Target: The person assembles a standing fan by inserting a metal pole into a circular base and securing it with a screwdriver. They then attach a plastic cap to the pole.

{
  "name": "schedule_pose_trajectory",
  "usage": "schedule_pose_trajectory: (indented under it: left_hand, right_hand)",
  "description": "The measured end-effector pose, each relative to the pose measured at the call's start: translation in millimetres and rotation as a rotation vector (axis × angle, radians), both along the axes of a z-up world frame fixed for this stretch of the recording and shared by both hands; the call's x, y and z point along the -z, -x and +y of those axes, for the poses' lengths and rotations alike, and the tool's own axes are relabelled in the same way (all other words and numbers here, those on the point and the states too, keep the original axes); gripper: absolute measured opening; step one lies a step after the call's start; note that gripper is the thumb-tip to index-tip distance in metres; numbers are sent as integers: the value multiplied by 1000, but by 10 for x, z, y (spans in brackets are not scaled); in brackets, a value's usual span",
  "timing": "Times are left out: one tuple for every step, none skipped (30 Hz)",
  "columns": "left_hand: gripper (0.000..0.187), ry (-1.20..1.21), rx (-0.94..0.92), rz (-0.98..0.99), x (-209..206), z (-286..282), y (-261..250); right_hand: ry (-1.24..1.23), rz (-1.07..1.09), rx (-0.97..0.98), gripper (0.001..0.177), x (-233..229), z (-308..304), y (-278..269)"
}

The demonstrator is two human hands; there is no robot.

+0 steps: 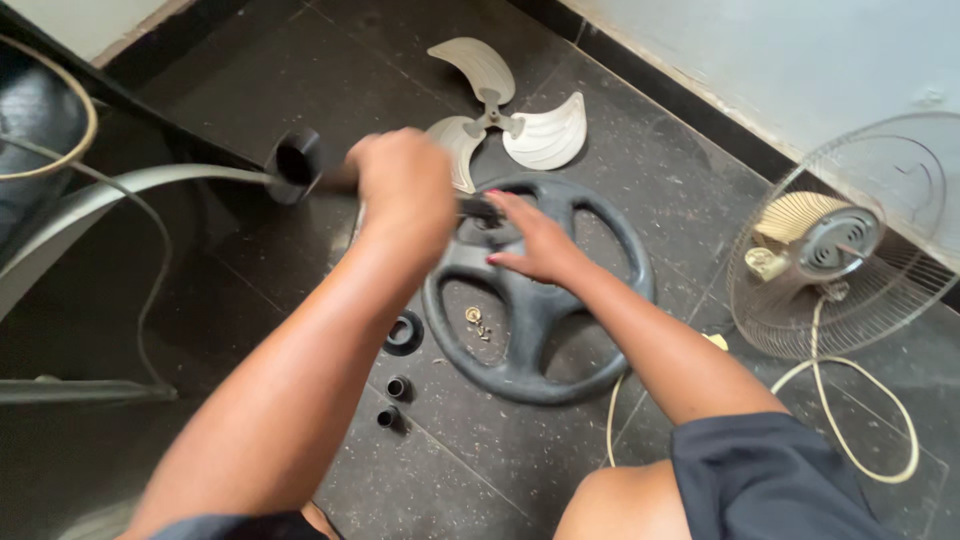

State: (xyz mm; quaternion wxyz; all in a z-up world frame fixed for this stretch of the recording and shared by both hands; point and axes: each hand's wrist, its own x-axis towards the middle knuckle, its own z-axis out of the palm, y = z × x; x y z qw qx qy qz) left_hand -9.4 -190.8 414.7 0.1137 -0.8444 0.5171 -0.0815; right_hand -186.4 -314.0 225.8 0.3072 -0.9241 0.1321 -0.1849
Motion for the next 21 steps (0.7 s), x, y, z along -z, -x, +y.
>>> schedule_pose_trajectory:
  left_hand:
    - [16,-12,113,-19,-81,-125,139]
    - [17,-23,226,-39,-148,-242,266]
    - [24,-140,289,-100,-209,-377,377]
    - [40,-257,351,-162,-257,-512,496]
    - [36,-266,434,-236,-278,-608,634]
    - [34,-274,517,-312,-288,-685,759]
    - [40,-188,581,-401,-287,-753,873]
    - [47,-99,643,-489,-286,-807,964]
    - [53,-6,700,-583,-296,-852,1018]
    - [39,-102,746,-577,-309,-887,1089]
    - [27,-201,792,-571,-317,-903,1174]
    - [24,-301,835,-564,-311,-887,1242]
    - [22,-55,890,-574,-284,-834,1253]
    - [20,193,934,-576,-244,-781,1249]
    - [20,442,968,-567,-181,-739,1262]
    - [19,631,1087,-368,-67,-658,1231]
    - [20,820,1197,-158,93,-541,1150]
    - [23,1003,1297,65,269,-473,1087]
    - [17,794,1011,398,457,-490,1067]
    - [14,561,709,696,680,-523,1060]
    - [20,916,498,836,965,-479,1098]
  right_hand:
    - [-14,-4,54,86,1,19,-40]
    - [-29,-9,109,84,16,29,-73]
    - [-42,-12,163,82,35,12,-81]
    - [-152,8,218,68,47,-52,-63]
    - [-259,29,272,57,52,-147,-22]
    - [-368,49,327,48,66,-232,22]
    - [-322,9,276,53,87,-298,99]
    - [-288,-21,237,53,102,-360,171]
    - [-255,-45,218,53,111,-402,218]
    - [-224,-42,230,52,107,-431,281]
    - [-196,-46,237,52,101,-435,343]
    - [-170,-36,254,52,76,-437,422]
    - [-123,-15,274,52,46,-411,496]
    - [-73,5,288,52,3,-391,570]
    - [2,35,303,52,-44,-359,659]
    - [99,70,313,52,-93,-323,743]
    - [212,95,322,53,-151,-302,816]
    - [237,109,342,53,-213,-305,853]
    - [106,115,373,53,-255,-275,861]
    - [-32,105,406,53,-295,-270,854]
    - [-426,71,486,47,-315,-259,844]
